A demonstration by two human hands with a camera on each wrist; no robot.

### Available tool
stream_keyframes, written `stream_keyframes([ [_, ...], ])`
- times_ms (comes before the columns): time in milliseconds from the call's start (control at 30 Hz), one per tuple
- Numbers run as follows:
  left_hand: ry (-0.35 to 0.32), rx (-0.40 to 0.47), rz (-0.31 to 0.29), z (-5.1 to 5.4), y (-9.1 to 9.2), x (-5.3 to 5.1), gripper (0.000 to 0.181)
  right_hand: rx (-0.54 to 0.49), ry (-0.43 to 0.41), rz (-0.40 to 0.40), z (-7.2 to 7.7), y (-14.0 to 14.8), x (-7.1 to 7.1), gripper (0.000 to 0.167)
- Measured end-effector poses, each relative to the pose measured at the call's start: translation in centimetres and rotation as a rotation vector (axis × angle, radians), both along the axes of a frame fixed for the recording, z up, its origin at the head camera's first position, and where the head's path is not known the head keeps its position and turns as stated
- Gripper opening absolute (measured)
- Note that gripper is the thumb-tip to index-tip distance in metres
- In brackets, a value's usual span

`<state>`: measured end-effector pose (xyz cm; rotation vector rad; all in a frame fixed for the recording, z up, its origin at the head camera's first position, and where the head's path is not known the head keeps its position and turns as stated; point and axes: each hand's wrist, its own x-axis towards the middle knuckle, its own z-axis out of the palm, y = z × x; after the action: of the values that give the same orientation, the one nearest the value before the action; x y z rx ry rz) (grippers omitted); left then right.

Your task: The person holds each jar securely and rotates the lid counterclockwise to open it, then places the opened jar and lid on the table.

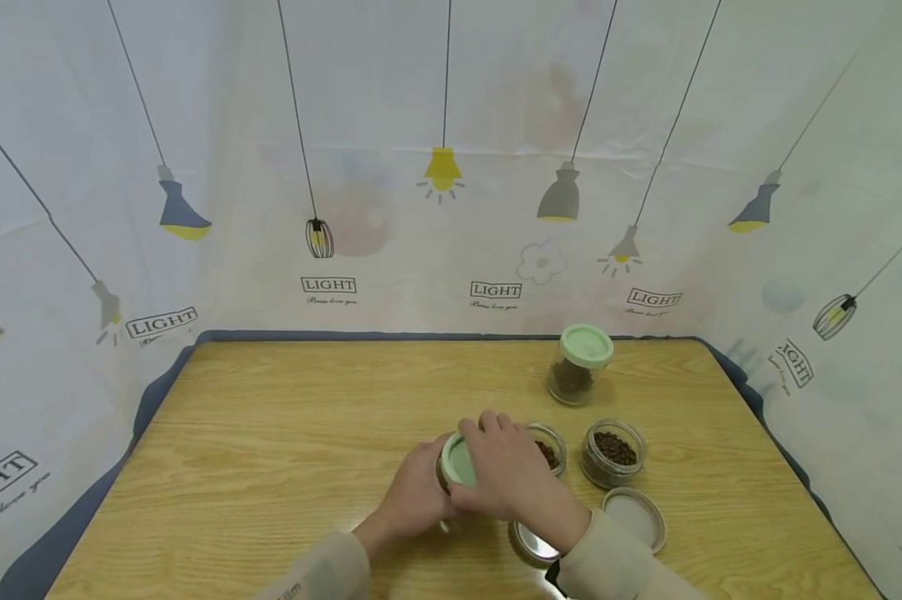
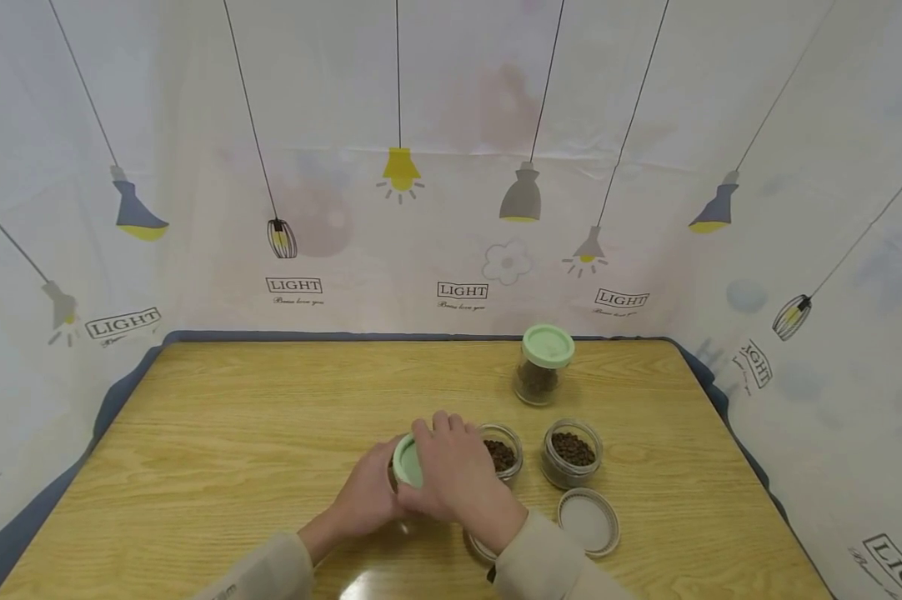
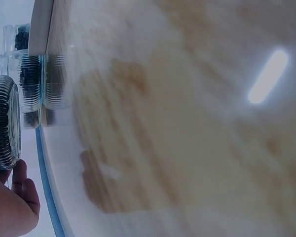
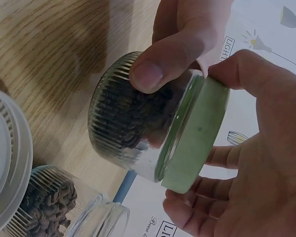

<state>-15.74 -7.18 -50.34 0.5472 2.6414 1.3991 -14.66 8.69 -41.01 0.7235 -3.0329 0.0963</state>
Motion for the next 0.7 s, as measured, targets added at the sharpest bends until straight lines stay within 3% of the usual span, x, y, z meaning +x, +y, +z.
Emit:
stream_keyframes([
  [200,-0.006,-0.022,0.008,-0.09,0.23,0.01,0.083,-0.02,-0.01,0.057,0.04,0.16,-0.07,0.071],
  [433,0.008,-0.025,0.007,-0.18,0.16,0.19,0.082,-0.021,-0.079,0.083,0.21,0.34,0.01,0.075],
  [533,0.013,0.002,-0.012,-0.14,-0.02,0.25,0.084,-0.043,-0.115,0.049,0.46,0.34,0.15,0.084],
  [700,0.045,0.037,-0.049,-0.04,-0.2,0.33,0.084,-0.062,-0.104,-0.059,0.52,0.14,0.32,0.095],
])
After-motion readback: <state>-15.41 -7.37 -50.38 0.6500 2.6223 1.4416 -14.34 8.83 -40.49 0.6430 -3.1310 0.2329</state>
